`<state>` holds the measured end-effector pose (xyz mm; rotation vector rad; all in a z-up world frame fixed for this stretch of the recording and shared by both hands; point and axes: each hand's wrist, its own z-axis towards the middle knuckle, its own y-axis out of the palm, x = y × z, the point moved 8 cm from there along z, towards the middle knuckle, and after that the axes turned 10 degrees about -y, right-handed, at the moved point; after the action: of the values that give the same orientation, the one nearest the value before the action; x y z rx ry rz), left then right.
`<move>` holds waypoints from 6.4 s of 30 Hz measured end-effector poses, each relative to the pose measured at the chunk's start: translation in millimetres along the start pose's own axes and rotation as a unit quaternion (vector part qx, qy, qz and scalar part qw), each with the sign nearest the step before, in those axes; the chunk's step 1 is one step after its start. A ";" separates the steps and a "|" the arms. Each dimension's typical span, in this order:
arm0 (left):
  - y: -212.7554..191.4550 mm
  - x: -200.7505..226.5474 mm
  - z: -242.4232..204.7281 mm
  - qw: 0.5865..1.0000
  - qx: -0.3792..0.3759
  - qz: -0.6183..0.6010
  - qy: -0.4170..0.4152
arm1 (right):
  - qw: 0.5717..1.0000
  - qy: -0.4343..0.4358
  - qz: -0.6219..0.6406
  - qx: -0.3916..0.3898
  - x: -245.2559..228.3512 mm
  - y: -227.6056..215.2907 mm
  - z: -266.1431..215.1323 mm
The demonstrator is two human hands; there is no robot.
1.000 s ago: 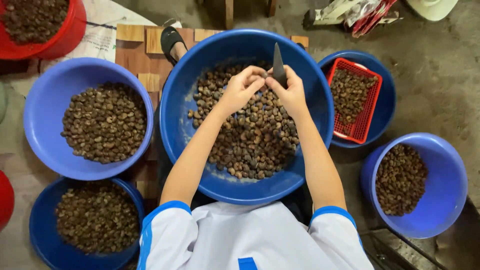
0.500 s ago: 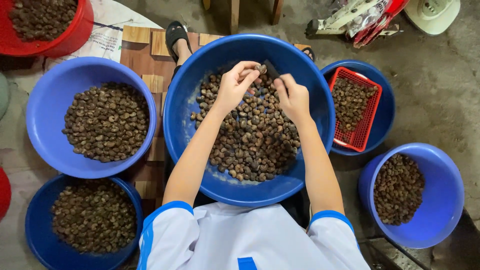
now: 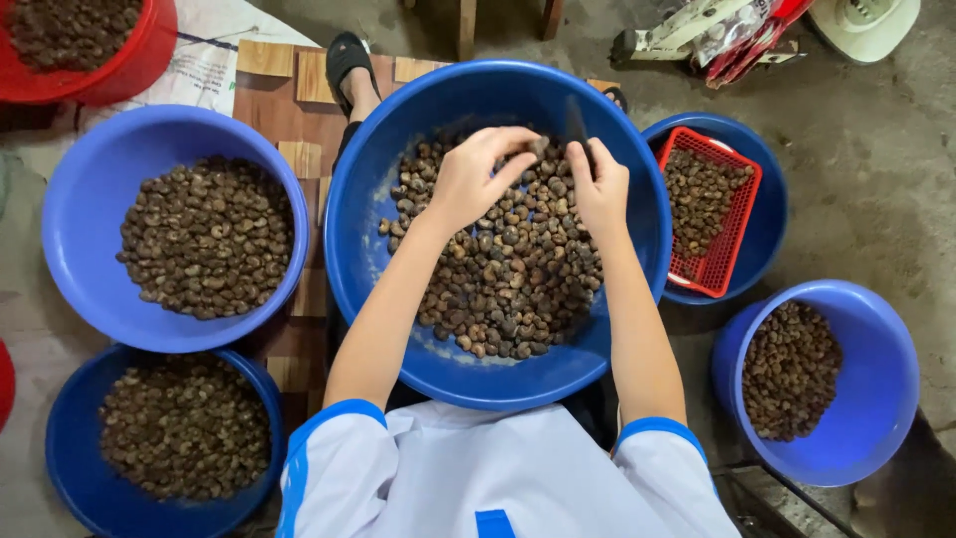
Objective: Using a small knife to process or open nuts in a sorting area.
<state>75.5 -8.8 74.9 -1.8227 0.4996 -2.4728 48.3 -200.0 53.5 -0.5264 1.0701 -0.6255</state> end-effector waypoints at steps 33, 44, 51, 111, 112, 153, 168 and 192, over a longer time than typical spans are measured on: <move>20.0 -25.1 -6.1 0.970 -0.038 -0.221 -0.094 | 0.993 -0.108 -0.035 -0.003 -25.5 2.4 -6.9; 7.1 2.0 -4.0 0.979 -0.044 -0.191 -0.057 | 0.983 -0.122 -0.141 0.000 -35.6 -6.6 -4.5; 3.2 10.4 -3.1 0.988 -0.066 -0.140 -0.022 | 0.984 -0.118 -0.128 -0.033 -28.0 1.7 -3.1; 119.9 -107.4 -52.5 0.888 -0.124 0.436 0.072 | 0.925 -0.022 0.010 0.380 79.6 -120.7 -33.4; 136.0 -123.7 -61.4 0.854 -0.174 0.487 0.055 | 0.912 -0.007 -0.044 0.408 106.4 -129.4 -45.9; 118.5 -84.5 -64.8 0.824 -0.411 0.386 -0.063 | 0.985 -0.139 -0.101 0.005 -21.7 2.0 -2.3; 0.7 -1.6 -3.8 0.999 -0.013 0.045 -0.023 | 0.995 -0.084 0.030 0.035 -36.6 7.1 -3.7; -17.2 28.5 -2.7 0.984 0.058 0.157 0.066 | 0.988 -0.073 -0.138 0.013 -27.6 10.6 0.7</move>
<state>66.8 2.2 105.3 -1.4196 0.5830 -2.3605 41.8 -173.2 64.1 -0.6937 0.8567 -0.8297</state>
